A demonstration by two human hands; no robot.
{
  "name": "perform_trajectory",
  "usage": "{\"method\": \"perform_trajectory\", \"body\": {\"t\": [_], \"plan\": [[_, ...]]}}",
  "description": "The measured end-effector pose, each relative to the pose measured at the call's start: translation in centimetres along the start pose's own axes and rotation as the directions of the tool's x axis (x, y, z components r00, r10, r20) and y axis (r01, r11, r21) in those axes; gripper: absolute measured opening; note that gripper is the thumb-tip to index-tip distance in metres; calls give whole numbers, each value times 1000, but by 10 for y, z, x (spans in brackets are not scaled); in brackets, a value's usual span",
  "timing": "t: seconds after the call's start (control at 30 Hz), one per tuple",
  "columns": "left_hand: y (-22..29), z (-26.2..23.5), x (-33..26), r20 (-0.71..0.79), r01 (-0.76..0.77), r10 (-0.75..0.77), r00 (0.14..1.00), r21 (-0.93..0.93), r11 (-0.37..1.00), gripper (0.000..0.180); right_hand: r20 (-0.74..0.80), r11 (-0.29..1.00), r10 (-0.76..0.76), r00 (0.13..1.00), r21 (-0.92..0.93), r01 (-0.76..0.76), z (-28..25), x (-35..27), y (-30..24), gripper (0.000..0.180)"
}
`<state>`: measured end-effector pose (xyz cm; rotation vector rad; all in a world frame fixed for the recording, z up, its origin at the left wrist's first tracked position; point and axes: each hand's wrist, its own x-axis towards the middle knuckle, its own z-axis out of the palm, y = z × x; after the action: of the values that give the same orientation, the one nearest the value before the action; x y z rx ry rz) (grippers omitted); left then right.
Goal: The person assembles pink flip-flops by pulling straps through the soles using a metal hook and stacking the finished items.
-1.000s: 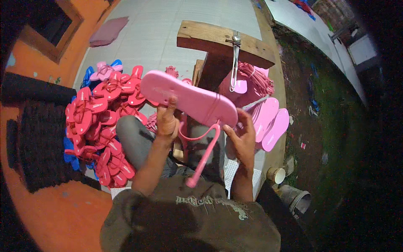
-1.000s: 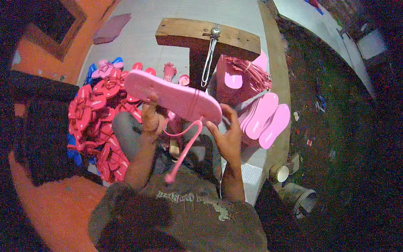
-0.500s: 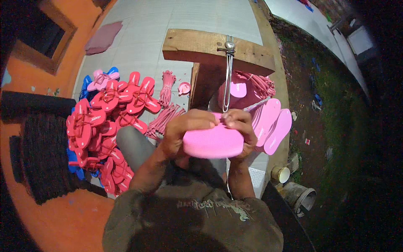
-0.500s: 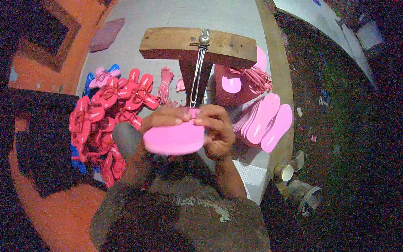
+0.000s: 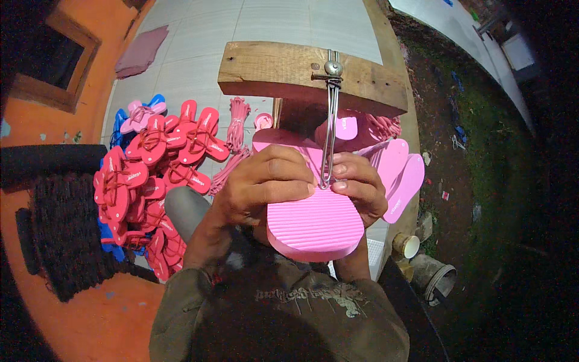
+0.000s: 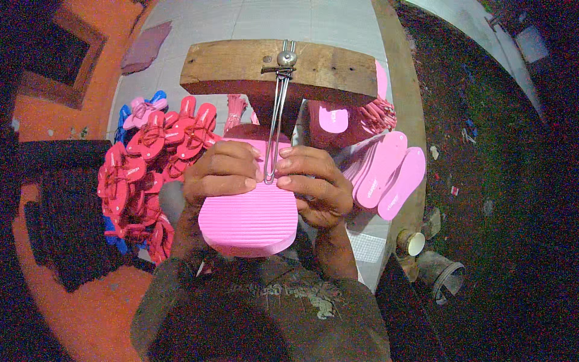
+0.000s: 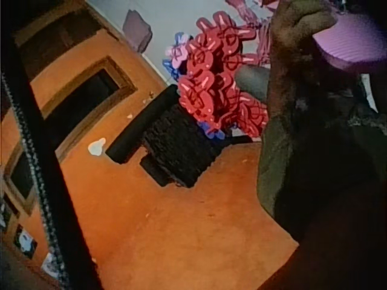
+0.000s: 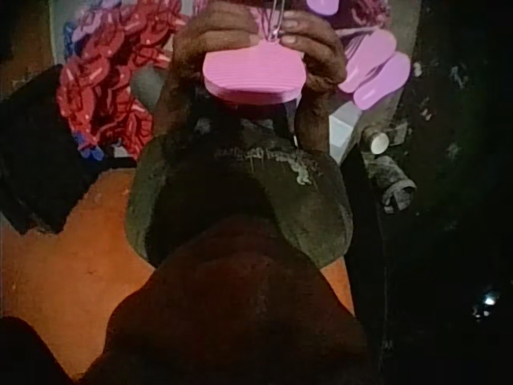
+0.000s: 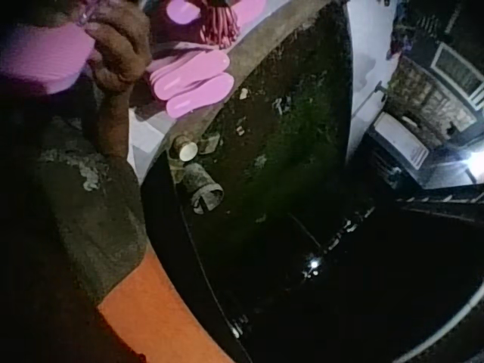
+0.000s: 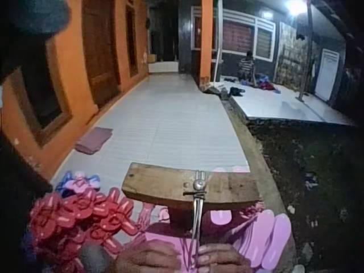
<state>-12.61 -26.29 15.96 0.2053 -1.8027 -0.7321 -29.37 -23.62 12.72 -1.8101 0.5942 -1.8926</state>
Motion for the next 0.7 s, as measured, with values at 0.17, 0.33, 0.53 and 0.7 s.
{"method": "perform_trajectory", "body": {"t": [0.17,0.33,0.53,0.7], "plan": [[-4,1,-3,-19,-30,31,999,44,999,26,27,999,36,999,-9,-36,-1,0,-4,25],[2,5,-7,-119,170,-162,980,58,984,28,-49,987,127,991,-90,-131,1,4,-12,25],[-27,16,33,-416,382,-65,907,749,541,46,-390,802,339,857,-356,-479,10,45,10,21],[-22,-6,6,-616,530,-59,785,621,578,48,-353,664,426,833,-503,-553,27,12,15,22]]}}
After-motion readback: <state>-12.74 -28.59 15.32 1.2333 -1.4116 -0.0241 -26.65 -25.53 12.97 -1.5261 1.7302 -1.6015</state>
